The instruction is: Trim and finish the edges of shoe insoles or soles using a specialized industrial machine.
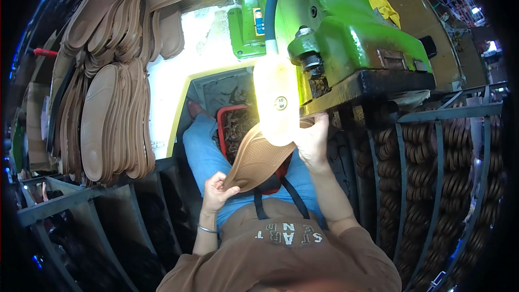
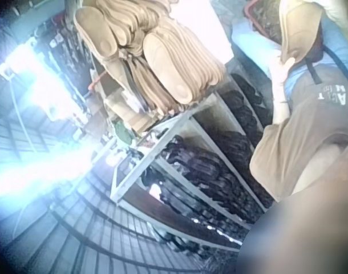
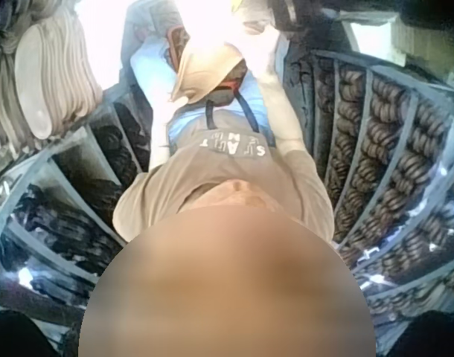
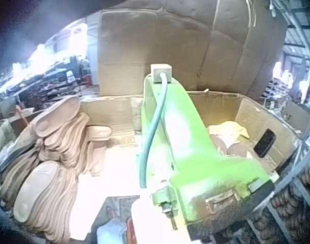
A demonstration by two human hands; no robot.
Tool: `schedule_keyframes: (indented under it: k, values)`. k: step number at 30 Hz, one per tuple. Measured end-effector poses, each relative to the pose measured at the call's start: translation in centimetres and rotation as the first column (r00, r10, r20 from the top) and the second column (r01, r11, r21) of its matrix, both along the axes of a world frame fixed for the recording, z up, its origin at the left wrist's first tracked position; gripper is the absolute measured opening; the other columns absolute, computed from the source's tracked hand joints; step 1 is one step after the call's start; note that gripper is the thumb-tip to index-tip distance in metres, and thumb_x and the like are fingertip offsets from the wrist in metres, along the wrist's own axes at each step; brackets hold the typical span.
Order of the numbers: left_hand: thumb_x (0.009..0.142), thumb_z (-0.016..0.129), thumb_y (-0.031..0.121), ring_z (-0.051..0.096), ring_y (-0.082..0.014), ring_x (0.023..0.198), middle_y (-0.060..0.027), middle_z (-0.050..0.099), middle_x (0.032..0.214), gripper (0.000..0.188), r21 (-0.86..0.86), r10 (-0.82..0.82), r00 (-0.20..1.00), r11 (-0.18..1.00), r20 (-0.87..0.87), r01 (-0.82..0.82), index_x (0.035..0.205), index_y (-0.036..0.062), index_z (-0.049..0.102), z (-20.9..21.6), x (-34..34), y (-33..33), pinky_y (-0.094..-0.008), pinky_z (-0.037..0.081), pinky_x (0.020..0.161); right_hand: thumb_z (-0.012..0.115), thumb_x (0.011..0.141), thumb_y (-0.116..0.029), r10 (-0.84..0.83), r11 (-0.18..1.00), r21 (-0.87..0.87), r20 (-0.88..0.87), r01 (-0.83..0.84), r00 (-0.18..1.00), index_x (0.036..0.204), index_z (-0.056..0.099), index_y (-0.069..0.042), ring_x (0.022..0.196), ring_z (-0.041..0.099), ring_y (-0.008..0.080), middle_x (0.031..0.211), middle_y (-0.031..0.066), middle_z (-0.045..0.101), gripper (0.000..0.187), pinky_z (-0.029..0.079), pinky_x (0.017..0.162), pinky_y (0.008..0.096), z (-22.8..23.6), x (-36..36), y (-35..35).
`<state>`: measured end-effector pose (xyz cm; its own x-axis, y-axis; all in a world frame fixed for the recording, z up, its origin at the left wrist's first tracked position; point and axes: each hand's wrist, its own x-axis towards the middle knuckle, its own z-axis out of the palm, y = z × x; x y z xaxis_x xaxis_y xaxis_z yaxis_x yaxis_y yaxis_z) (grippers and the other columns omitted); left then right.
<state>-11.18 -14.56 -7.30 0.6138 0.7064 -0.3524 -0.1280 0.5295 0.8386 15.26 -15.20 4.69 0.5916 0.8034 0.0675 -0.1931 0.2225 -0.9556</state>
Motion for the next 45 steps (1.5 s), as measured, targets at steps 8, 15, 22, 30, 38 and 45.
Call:
schedule_keyframes:
  k: [8, 15, 22, 30, 38, 45]
  values:
    - [0.071, 0.068, -0.013, 0.062, -0.0178, 0.093, -0.0154, 0.065, 0.099, 0.024, 0.309, 0.068, 0.995, 0.95, -0.069, -0.044, 0.089, -0.0028, 0.056, 0.5, 1.4, 3.0, -0.0303, 0.051, 0.083, 0.054, 0.086, 0.003, -0.223, 0.974, 0.025, -0.017, 0.223, 0.975, 0.124, 0.037, 0.002, 0.105, 0.051, 0.0154, 0.113, 0.0093, 0.053, 0.042, 0.04, 0.093, 0.0291, -2.9, -1.7, -2.6]
    - [0.074, 0.066, -0.011, 0.063, -0.0143, 0.085, -0.0147, 0.066, 0.097, 0.024, 0.336, -0.081, 0.995, 0.937, -0.052, 0.093, 0.095, -0.0039, 0.057, 4.2, 5.2, 5.4, -0.0258, 0.053, 0.073, 0.055, 0.091, -0.005, -0.302, 0.953, 0.018, -0.024, 0.303, 0.953, 0.11, 0.048, 0.001, 0.097, 0.053, 0.0114, 0.107, 0.0079, 0.056, 0.021, 0.04, 0.089, 0.0253, -4.5, 3.0, -7.1]
    - [0.075, 0.067, -0.008, 0.063, -0.0124, 0.077, -0.0096, 0.066, 0.089, 0.026, 0.395, -0.179, 0.943, 0.874, -0.281, 0.284, 0.099, -0.003, 0.058, 4.2, 8.5, 5.6, -0.0229, 0.051, 0.069, 0.061, 0.087, -0.005, -0.413, 0.903, -0.012, 0.258, 0.43, 0.873, 0.108, 0.051, 0.002, 0.089, 0.056, 0.0106, 0.099, 0.0066, 0.06, 0.024, 0.044, 0.083, 0.0239, -3.3, 3.8, -9.3]
    - [0.072, 0.076, 0.013, 0.064, -0.0124, 0.08, -0.0123, 0.068, 0.087, 0.036, 0.605, -0.108, 0.985, 0.779, -0.133, 0.167, 0.101, -0.0014, 0.061, 6.9, 13.3, 3.0, -0.0266, 0.05, 0.075, 0.074, 0.076, -0.008, -0.175, 0.964, -0.048, 0.624, 0.261, 0.762, 0.096, 0.059, 0.0, 0.074, 0.062, 0.0147, 0.083, 0.0086, 0.066, 0.026, 0.049, 0.068, 0.0261, -3.2, 1.3, -8.4]
    - [0.076, 0.073, 0.008, 0.056, -0.0066, 0.068, -0.0029, 0.064, 0.074, 0.017, 0.749, 0.022, 0.985, 0.652, -0.17, 0.115, 0.088, -0.002, 0.066, 9.8, 16.1, 4.2, -0.0204, 0.046, 0.064, 0.072, 0.08, -0.01, -0.31, 0.943, -0.01, 0.331, 0.332, 0.891, 0.102, 0.056, 0.004, 0.076, 0.06, 0.0094, 0.084, 0.0062, 0.065, 0.031, 0.047, 0.067, 0.0212, -3.2, 1.8, -6.5]
    - [0.081, 0.067, 0.005, 0.054, -0.0054, 0.068, -0.0019, 0.063, 0.077, 0.011, 0.589, 0.154, 0.988, 0.8, -0.019, -0.114, 0.087, -0.004, 0.065, 9.5, 14.7, 3.7, -0.0192, 0.044, 0.063, 0.068, 0.081, -0.005, -0.151, 0.979, -0.101, 0.243, 0.18, 0.958, 0.096, 0.059, 0.004, 0.071, 0.061, 0.0074, 0.082, 0.0072, 0.068, 0.02, 0.047, 0.061, 0.0199, -1.7, 1.1, -4.4]
